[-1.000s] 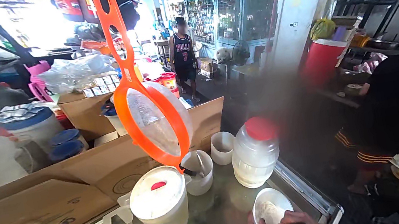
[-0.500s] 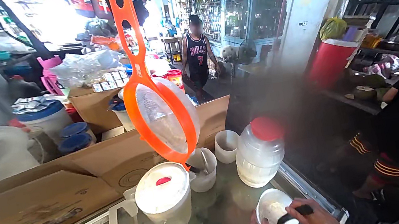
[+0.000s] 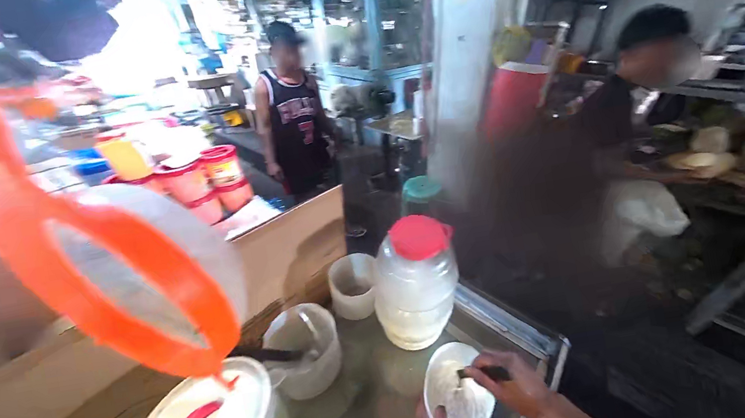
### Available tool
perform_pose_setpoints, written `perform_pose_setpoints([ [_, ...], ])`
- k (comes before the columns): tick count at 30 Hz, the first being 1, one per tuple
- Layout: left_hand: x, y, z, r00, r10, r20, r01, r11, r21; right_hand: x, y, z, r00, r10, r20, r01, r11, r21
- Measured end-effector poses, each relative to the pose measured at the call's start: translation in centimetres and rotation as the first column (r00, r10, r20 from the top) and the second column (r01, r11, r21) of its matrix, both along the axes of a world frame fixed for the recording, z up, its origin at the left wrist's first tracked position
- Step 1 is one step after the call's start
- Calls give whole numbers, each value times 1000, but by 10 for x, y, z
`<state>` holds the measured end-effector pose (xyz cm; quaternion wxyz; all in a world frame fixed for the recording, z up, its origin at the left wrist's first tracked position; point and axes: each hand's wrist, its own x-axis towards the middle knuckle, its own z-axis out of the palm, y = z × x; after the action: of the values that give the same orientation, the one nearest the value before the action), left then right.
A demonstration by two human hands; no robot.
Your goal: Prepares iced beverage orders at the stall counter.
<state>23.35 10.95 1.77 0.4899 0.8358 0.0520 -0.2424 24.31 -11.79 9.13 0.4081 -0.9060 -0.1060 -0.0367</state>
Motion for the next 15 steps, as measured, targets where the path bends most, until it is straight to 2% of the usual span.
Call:
perform_pose_setpoints([
  [2, 1, -1, -1, 1000, 3, 13, -2, 1000, -19, -9, 13, -3, 993, 105, 51, -110, 987, 116],
  [5, 1, 0, -4, 999, -2, 42, 2, 1000, -15, -16, 8, 10, 953, 302, -6, -300, 950, 92],
  [7, 1, 0, -7, 999, -13, 48, 13, 1000, -4, -11, -7, 21, 956, 273, -105, -277, 961, -23],
  [9, 2, 1, -8, 999, -23, 42, 23, 1000, -4, -1, -13, 20, 985, 138, -105, -148, 984, -102],
  [11, 3, 1, -6, 999, -23, 33, 23, 1000, 4, 1, -3, 7, 999, 46, -30, -47, 998, -30],
  [13, 3, 1, -6, 999, -19, 33, 19, 1000, 7, -7, 12, -2, 995, 97, 34, -99, 991, 88],
  [15, 3, 1, -8, 999, -16, 32, 16, 1000, 10, -18, 19, 2, 971, 238, 35, -240, 965, 102],
])
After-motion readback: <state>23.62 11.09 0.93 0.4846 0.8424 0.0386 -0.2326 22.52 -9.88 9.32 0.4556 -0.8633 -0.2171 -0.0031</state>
